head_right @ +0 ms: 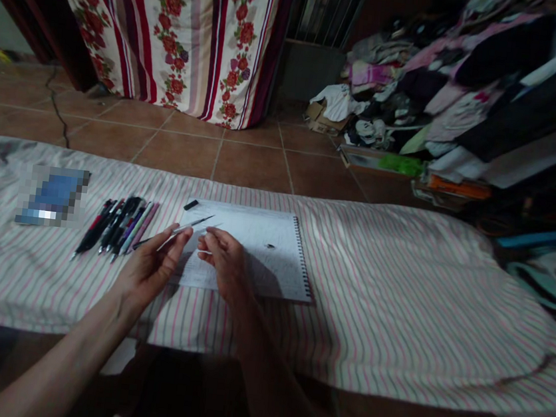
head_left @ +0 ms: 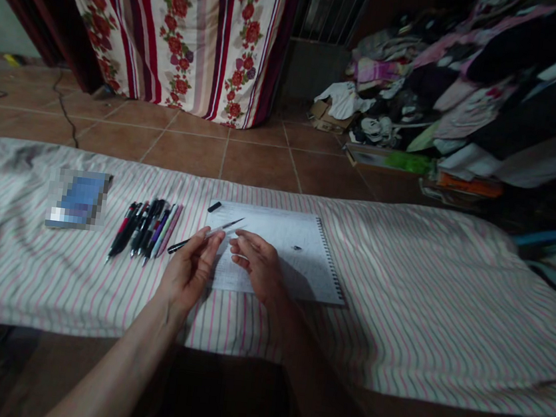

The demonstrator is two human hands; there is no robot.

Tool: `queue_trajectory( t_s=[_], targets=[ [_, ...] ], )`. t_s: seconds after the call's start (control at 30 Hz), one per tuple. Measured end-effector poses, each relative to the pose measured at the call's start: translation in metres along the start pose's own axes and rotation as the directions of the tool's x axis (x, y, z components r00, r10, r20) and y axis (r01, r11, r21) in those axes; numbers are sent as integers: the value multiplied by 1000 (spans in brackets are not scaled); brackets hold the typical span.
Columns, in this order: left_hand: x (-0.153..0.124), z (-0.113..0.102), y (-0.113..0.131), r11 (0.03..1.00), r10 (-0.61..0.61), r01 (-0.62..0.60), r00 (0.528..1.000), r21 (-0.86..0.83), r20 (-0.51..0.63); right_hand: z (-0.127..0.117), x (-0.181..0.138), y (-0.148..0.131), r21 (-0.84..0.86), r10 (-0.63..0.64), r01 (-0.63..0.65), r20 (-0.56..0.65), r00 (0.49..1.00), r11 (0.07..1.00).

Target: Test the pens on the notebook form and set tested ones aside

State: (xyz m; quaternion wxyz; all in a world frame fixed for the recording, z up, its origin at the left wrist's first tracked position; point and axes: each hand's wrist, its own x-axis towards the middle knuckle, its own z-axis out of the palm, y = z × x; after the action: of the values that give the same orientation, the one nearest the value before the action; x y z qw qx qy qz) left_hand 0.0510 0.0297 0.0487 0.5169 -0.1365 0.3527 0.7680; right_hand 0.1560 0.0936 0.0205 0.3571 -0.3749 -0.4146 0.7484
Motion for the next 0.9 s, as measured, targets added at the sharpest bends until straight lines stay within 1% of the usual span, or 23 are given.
queue_trajectory(
  t_s=[0.13,0.3,0.4,0.53,0.63,0.8,0.9],
  targets=[
    [-4,6,-9,999,-35,35,999,9,0,0,-5,-1,-58,-12,14,39,999,998],
    [-7,12,-19,999,-19,19,1000,30,2,0,-8,-6,-62,-39,46,99,994,997],
    [-7,14,-24,999,-28,27,999,42,21,-1,-8,-8,-44,-44,48,89,995,998],
    [-6,17,-31,998,-51,48,996,47,73,-5,-4,-7,14,-26,25,35,999,1000],
    [-6,17,-36,998,-56,52,994,45,92,-8,-2,-7,49,-21,20,11,1000,999],
    [-9,17,-39,997,-49,40,991,71,127,-13,-4,-10,31,-60,59,11,998,998],
    [-10,17,-40,996,-44,34,992,85,120,-15,-5,-10,8,-66,66,10,998,998]
  ],
)
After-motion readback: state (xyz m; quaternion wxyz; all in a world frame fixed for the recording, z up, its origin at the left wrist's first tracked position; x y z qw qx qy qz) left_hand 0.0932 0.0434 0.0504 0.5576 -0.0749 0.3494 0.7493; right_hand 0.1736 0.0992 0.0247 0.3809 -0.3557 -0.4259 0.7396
